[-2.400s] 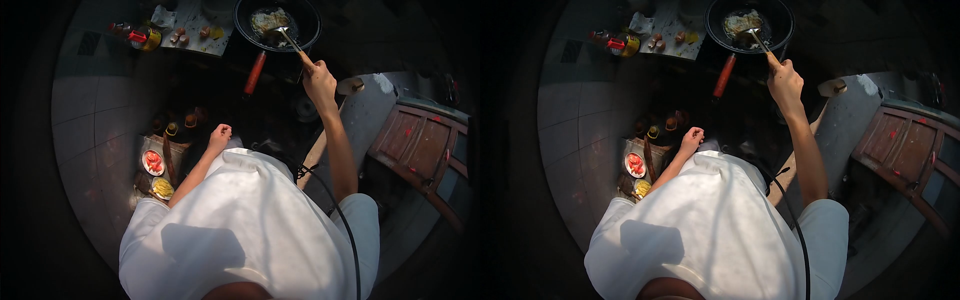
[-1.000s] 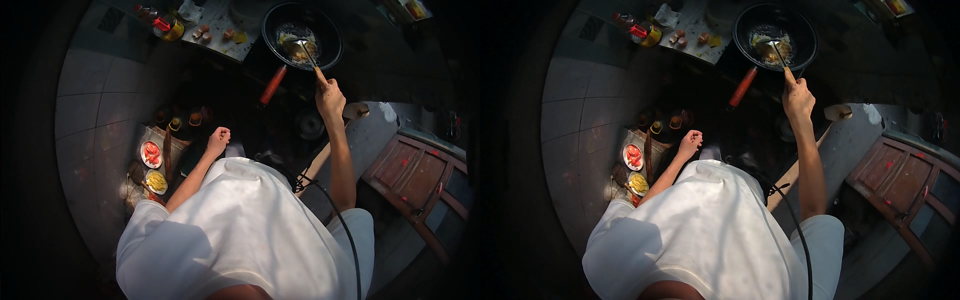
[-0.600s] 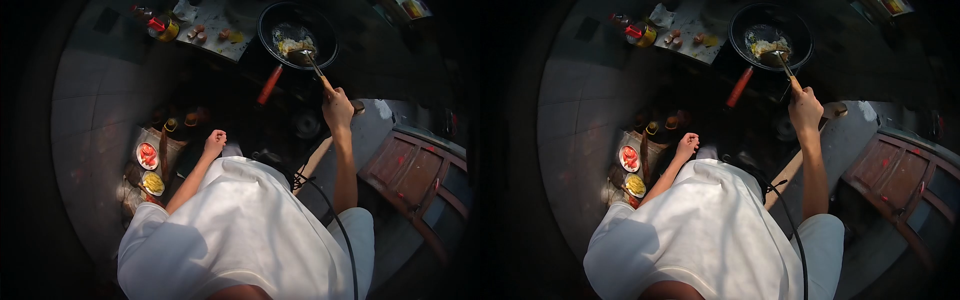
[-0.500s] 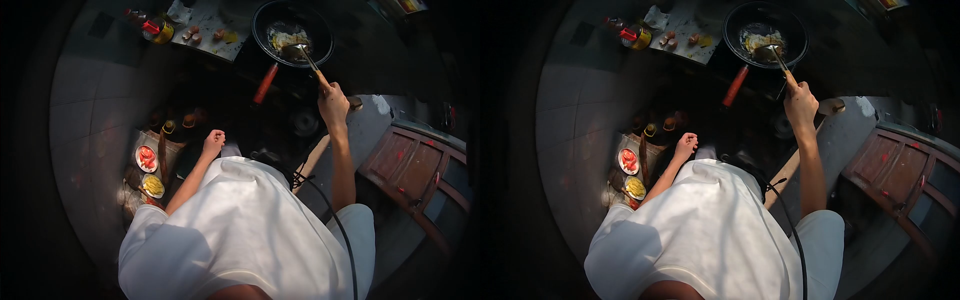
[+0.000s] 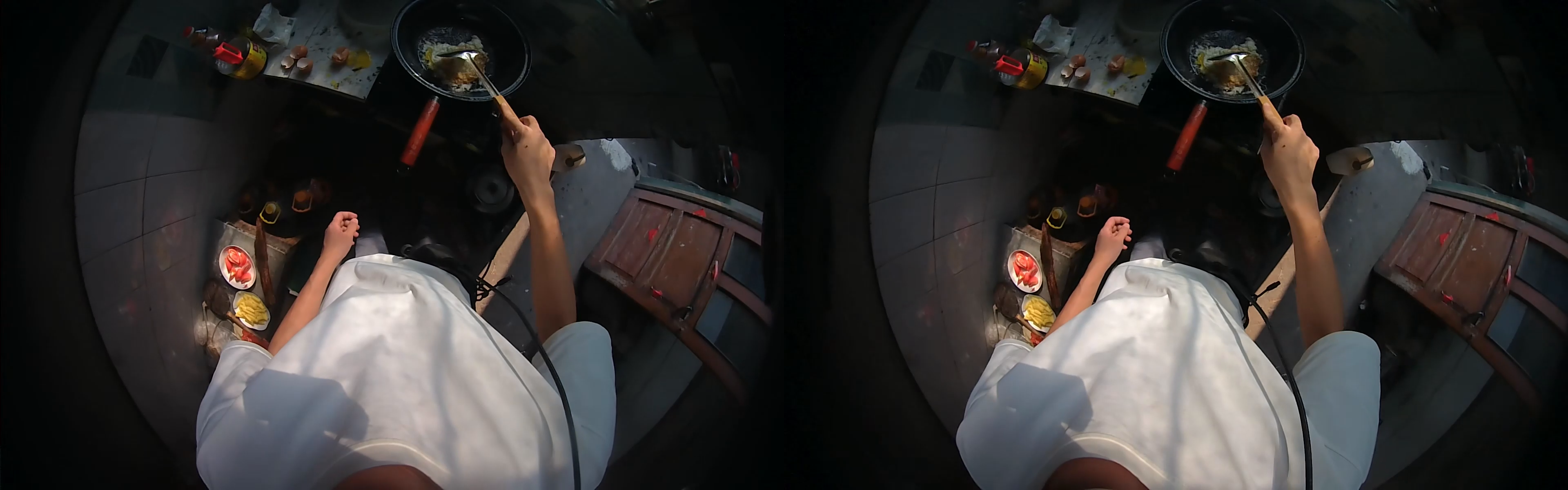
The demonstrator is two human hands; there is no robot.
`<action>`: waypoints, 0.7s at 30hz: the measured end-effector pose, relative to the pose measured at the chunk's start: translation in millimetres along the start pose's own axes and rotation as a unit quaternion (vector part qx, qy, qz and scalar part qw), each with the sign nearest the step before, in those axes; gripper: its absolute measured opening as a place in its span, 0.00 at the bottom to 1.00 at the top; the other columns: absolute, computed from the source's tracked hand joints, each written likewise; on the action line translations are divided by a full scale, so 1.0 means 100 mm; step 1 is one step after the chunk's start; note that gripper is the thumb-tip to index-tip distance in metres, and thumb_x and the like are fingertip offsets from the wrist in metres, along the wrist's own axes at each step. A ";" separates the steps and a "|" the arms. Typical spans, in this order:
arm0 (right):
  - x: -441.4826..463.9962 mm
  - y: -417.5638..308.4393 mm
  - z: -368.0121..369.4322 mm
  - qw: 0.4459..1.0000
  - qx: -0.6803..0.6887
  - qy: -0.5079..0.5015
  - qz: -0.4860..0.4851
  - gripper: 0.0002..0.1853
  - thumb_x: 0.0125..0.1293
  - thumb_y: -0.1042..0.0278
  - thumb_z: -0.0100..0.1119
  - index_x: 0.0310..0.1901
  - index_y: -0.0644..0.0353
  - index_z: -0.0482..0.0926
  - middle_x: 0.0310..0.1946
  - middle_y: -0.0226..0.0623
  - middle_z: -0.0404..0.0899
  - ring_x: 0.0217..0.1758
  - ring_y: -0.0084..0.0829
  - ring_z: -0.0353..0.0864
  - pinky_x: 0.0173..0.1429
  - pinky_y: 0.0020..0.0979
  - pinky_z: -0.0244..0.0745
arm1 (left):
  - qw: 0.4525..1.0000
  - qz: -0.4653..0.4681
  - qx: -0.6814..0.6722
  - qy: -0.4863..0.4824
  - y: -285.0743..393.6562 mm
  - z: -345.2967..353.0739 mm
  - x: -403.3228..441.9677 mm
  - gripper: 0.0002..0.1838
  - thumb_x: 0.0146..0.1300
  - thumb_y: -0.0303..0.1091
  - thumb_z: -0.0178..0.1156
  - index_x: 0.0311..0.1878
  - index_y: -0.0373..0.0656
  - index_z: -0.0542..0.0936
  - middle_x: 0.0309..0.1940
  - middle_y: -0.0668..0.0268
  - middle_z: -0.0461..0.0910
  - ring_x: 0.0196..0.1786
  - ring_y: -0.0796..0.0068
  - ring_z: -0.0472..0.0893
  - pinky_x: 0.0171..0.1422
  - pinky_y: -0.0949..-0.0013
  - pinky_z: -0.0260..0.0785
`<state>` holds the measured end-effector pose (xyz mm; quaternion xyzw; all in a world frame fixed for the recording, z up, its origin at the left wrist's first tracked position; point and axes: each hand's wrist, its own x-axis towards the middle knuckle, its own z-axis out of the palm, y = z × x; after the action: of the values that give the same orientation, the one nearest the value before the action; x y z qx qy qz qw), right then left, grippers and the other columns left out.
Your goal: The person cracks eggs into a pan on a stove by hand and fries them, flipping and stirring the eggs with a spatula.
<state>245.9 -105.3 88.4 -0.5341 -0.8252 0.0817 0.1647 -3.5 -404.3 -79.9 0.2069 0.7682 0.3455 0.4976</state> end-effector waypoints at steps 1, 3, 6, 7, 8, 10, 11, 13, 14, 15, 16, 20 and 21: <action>-0.04 0.03 -0.05 1.000 -0.010 0.006 -0.002 0.19 0.61 0.68 0.58 0.54 0.40 0.78 0.30 0.34 0.75 0.27 0.37 0.81 0.30 0.37 0.76 | 1.000 -0.002 -0.004 0.003 -0.01 0.00 0.00 0.08 0.66 0.34 0.54 0.45 0.43 0.75 0.31 0.70 0.78 0.28 0.84 0.76 0.26 0.80 0.69; -0.09 0.03 -0.16 0.999 -0.037 0.006 0.008 0.17 0.61 0.68 0.59 0.53 0.42 0.79 0.28 0.33 0.75 0.25 0.36 0.80 0.27 0.35 0.75 | 1.000 -0.003 -0.002 0.002 -0.04 -0.01 0.01 0.08 0.66 0.34 0.54 0.45 0.43 0.75 0.31 0.70 0.78 0.28 0.84 0.76 0.26 0.80 0.69; -0.14 0.10 -0.17 0.999 -0.043 0.008 0.007 0.17 0.61 0.68 0.59 0.52 0.42 0.80 0.28 0.33 0.75 0.25 0.36 0.80 0.27 0.35 0.75 | 1.000 -0.009 0.004 0.000 -0.02 -0.01 -0.02 0.09 0.65 0.34 0.55 0.45 0.43 0.75 0.30 0.70 0.78 0.29 0.83 0.77 0.28 0.78 0.70; -0.16 0.13 -0.15 0.999 -0.043 0.008 0.009 0.17 0.61 0.68 0.59 0.52 0.42 0.80 0.28 0.33 0.75 0.25 0.36 0.80 0.27 0.35 0.75 | 1.000 -0.015 0.008 0.000 -0.01 -0.01 -0.03 0.09 0.64 0.35 0.55 0.45 0.44 0.76 0.30 0.70 0.78 0.30 0.82 0.77 0.30 0.76 0.71; -0.17 0.16 -0.11 0.999 -0.048 0.005 0.002 0.16 0.61 0.68 0.59 0.52 0.42 0.80 0.28 0.33 0.75 0.25 0.36 0.80 0.27 0.35 0.75 | 1.000 -0.014 0.009 -0.001 -0.02 -0.01 -0.02 0.09 0.64 0.35 0.55 0.45 0.44 0.76 0.30 0.70 0.78 0.30 0.82 0.77 0.30 0.76 0.71; -0.18 0.17 -0.10 0.999 -0.052 0.001 -0.005 0.16 0.61 0.67 0.59 0.51 0.42 0.80 0.28 0.33 0.75 0.25 0.35 0.80 0.27 0.35 0.75 | 1.000 -0.007 0.003 -0.005 -0.04 -0.01 0.00 0.09 0.64 0.35 0.55 0.45 0.44 0.76 0.30 0.71 0.78 0.30 0.82 0.77 0.29 0.77 0.71; -0.18 0.14 -0.13 0.998 -0.059 0.002 -0.008 0.16 0.61 0.67 0.59 0.51 0.42 0.80 0.29 0.33 0.76 0.25 0.35 0.80 0.28 0.35 0.75 | 1.000 -0.006 0.003 -0.005 -0.04 -0.02 0.01 0.09 0.64 0.35 0.55 0.45 0.44 0.76 0.30 0.71 0.78 0.30 0.82 0.77 0.29 0.77 0.71; -0.19 0.07 -0.21 0.998 -0.066 0.001 -0.011 0.16 0.62 0.67 0.59 0.51 0.41 0.80 0.29 0.33 0.76 0.26 0.35 0.80 0.28 0.35 0.75 | 1.000 0.011 -0.006 -0.002 -0.03 -0.03 0.03 0.09 0.64 0.35 0.55 0.45 0.43 0.76 0.30 0.71 0.78 0.29 0.82 0.77 0.28 0.77 0.70; -0.20 0.03 -0.27 0.998 -0.051 -0.029 0.022 0.16 0.63 0.67 0.57 0.53 0.41 0.79 0.32 0.33 0.77 0.30 0.36 0.81 0.33 0.36 0.75 | 1.000 0.010 -0.005 -0.001 -0.03 -0.04 0.03 0.09 0.64 0.35 0.55 0.45 0.43 0.76 0.30 0.71 0.78 0.29 0.82 0.77 0.28 0.77 0.70; -0.20 0.01 -0.30 0.996 -0.037 -0.058 0.055 0.17 0.64 0.67 0.56 0.55 0.41 0.78 0.35 0.33 0.78 0.34 0.37 0.81 0.38 0.37 0.76 | 1.000 0.008 -0.005 0.003 -0.02 -0.05 0.02 0.09 0.64 0.35 0.55 0.44 0.43 0.76 0.30 0.71 0.78 0.29 0.82 0.77 0.28 0.77 0.70; -0.20 0.01 -0.29 0.996 -0.036 -0.059 0.054 0.17 0.64 0.67 0.56 0.55 0.41 0.78 0.35 0.33 0.78 0.34 0.37 0.81 0.38 0.37 0.76 | 1.000 0.007 -0.004 0.006 -0.01 -0.06 0.02 0.09 0.64 0.35 0.55 0.44 0.43 0.76 0.30 0.71 0.78 0.29 0.83 0.77 0.28 0.78 0.70; -0.20 0.06 -0.24 0.997 -0.049 -0.054 0.036 0.16 0.64 0.66 0.56 0.54 0.42 0.78 0.35 0.33 0.78 0.33 0.37 0.81 0.36 0.36 0.75 | 1.000 0.002 -0.002 0.004 -0.03 -0.07 0.02 0.09 0.64 0.35 0.55 0.44 0.43 0.76 0.30 0.71 0.78 0.29 0.83 0.77 0.28 0.78 0.70; -0.19 0.07 -0.23 0.997 -0.053 -0.050 0.036 0.15 0.64 0.66 0.56 0.53 0.42 0.79 0.34 0.33 0.78 0.32 0.36 0.81 0.36 0.35 0.75 | 1.000 0.002 0.001 0.003 -0.03 -0.06 0.02 0.09 0.64 0.35 0.55 0.44 0.43 0.76 0.30 0.71 0.78 0.29 0.83 0.77 0.28 0.78 0.70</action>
<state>267.1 -120.7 104.1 -0.5666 -0.8158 0.0703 0.0919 -9.9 -407.2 -81.1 0.2077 0.7696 0.3465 0.4945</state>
